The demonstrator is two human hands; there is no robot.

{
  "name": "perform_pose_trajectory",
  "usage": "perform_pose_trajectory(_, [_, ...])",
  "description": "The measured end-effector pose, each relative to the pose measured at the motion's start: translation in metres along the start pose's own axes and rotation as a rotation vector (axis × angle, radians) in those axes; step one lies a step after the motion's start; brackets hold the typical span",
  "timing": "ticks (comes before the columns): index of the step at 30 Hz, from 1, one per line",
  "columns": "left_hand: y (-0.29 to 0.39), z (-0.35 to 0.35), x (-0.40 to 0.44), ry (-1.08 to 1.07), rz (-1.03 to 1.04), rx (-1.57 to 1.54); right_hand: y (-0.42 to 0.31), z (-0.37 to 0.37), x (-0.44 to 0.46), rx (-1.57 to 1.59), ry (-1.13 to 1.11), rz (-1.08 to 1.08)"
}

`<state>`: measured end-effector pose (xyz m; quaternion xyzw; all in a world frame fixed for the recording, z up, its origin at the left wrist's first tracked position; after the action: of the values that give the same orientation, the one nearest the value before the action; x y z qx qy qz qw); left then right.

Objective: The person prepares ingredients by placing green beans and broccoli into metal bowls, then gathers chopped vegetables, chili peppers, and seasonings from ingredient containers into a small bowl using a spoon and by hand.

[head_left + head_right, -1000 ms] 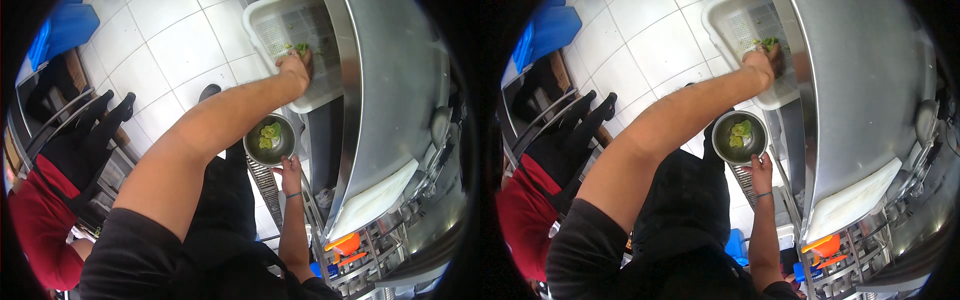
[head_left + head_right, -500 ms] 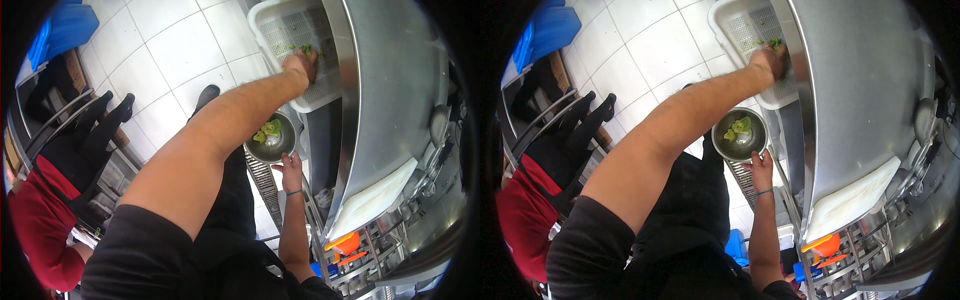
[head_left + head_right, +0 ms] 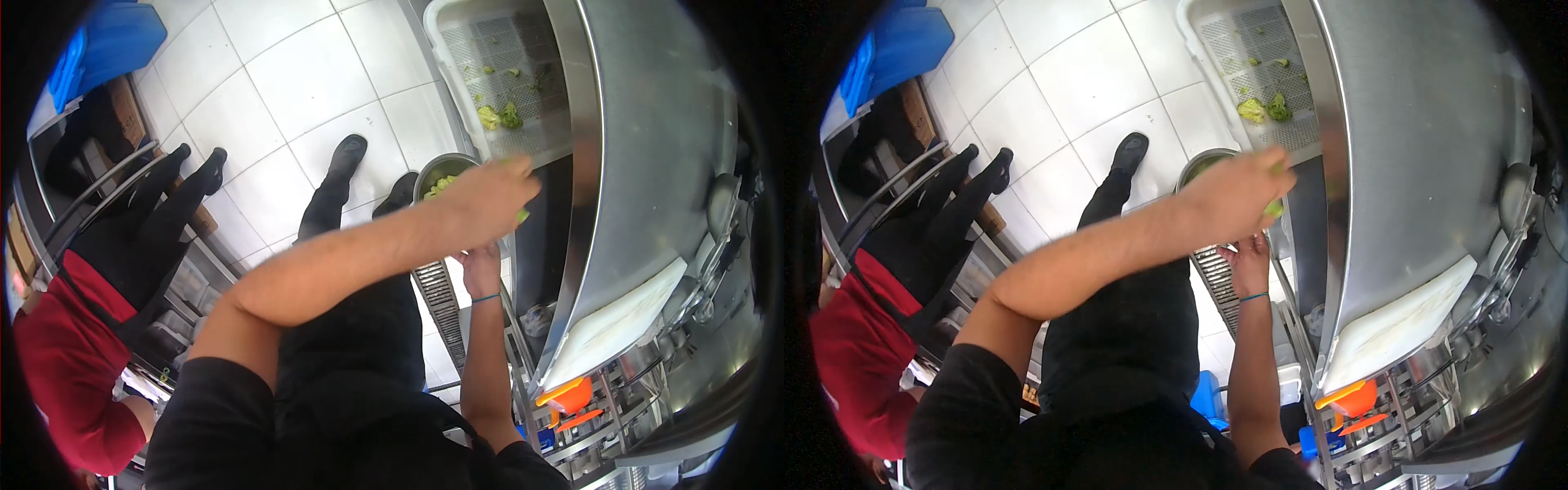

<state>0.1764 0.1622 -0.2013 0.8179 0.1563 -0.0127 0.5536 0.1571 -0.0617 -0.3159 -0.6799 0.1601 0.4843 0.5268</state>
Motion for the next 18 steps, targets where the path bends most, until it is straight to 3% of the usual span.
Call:
perform_pose_trajectory(4, [-0.033, 0.048, -0.057, -0.125, -0.138, 0.027, 0.024, -0.018, 0.012, 0.113, -0.112, -0.039])
perform_pose_trajectory(8, [-0.020, 0.031, -0.044, -0.155, -0.116, 0.038, 0.018, -0.015, 0.000, 0.012, -0.095, -0.073])
perform_pose_trajectory(10, [-0.015, 0.009, -0.009, -0.084, -0.120, 0.095, 0.010, -0.008, -0.007, -0.031, 0.012, -0.017])
perform_pose_trajectory(12, [-0.020, -0.009, 0.036, 0.055, -0.096, 0.373, 0.014, -0.019, -0.008, -0.044, 0.018, -0.017])
perform_pose_trajectory(14, [-0.049, -0.004, 0.082, 0.014, -0.214, 0.599, 0.011, -0.018, -0.012, -0.069, 0.041, -0.016])
perform_pose_trajectory(15, [-0.053, 0.000, 0.091, -0.163, -0.179, 0.754, 0.009, -0.016, -0.013, -0.065, 0.046, -0.017])
perform_pose_trajectory(17, [-0.084, 0.022, 0.119, -0.321, -0.167, 0.851, 0.003, -0.011, -0.015, -0.102, 0.021, -0.011])
perform_pose_trajectory(18, [-0.119, 0.056, 0.146, -0.300, -0.194, 0.799, 0.000, -0.012, -0.016, -0.107, 0.027, -0.016])
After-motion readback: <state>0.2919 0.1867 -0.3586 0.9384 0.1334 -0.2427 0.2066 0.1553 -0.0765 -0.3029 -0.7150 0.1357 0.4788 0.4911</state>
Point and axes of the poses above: each hand's wrist, its own x-axis towards the middle knuckle, its own z-axis out of the palm, y = z × x, the point moved 8 cm from there along x, towards the middle knuckle, and after that the axes turned 5 degrees about -z, right-handed, at the moved point
